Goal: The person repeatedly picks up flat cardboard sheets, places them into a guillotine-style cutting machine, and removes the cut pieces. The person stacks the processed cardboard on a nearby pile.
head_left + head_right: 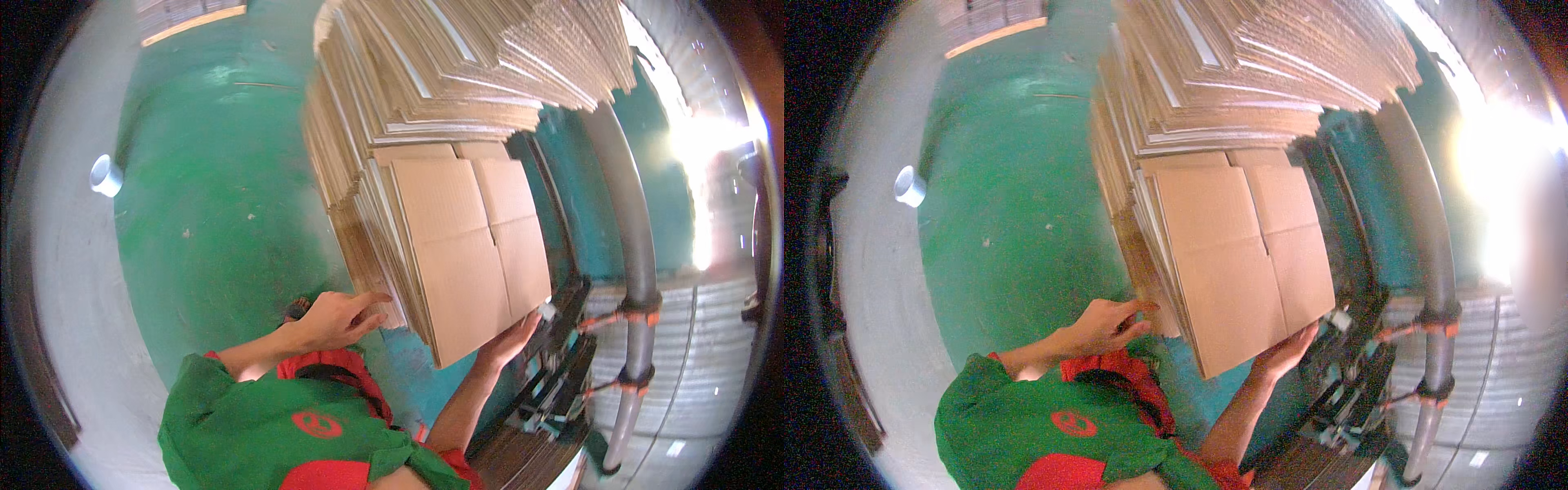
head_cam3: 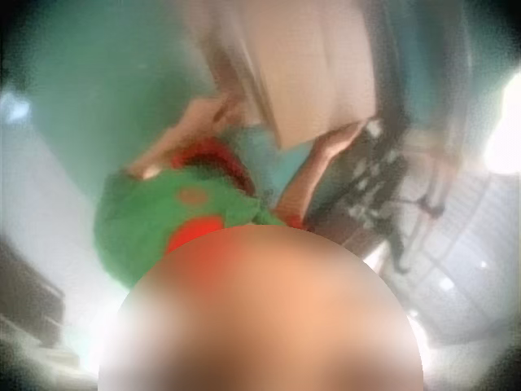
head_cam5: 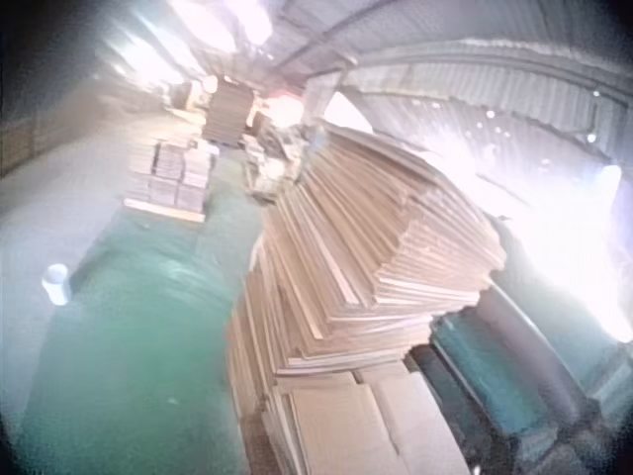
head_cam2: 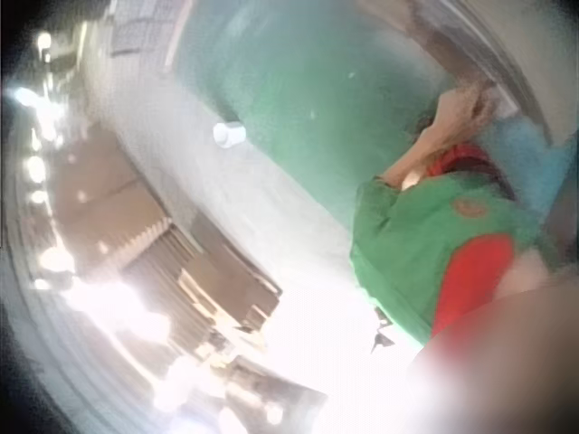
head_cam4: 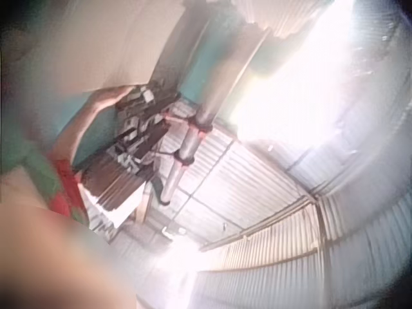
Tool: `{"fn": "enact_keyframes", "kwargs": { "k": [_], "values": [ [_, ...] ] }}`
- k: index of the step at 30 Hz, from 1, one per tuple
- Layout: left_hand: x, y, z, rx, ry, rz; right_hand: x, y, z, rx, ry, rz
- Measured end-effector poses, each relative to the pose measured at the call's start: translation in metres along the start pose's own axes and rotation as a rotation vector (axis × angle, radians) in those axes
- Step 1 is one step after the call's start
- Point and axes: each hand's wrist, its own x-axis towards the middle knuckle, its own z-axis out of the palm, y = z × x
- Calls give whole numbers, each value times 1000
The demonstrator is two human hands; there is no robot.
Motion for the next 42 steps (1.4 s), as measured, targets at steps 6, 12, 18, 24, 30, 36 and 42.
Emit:
{"fn": "enact_keyframes", "kwargs": {
  "k": [6,12,18,24,30,36,42],
  "values": [
    [20,-34,8,73,-227,214,29,23,37,-563,242,-178],
    [23,-15,31,-15,-441,250,2,19,29,-329,268,-56],
    [45,-9,40,-300,-139,288,-87,50,-105,-53,226,364],
    [77,7,43,-253,228,-65,-288,116,-323,-329,811,363],
    [-10,90,164,-361,271,50,-562,164,-445,-510,1412,720],
    [-91,252,394,-437,-1058,400,-718,234,-442,-164,1562,927],
    [-107,405,568,-332,-996,682,-738,283,-397,318,1740,739]
  ]
}}
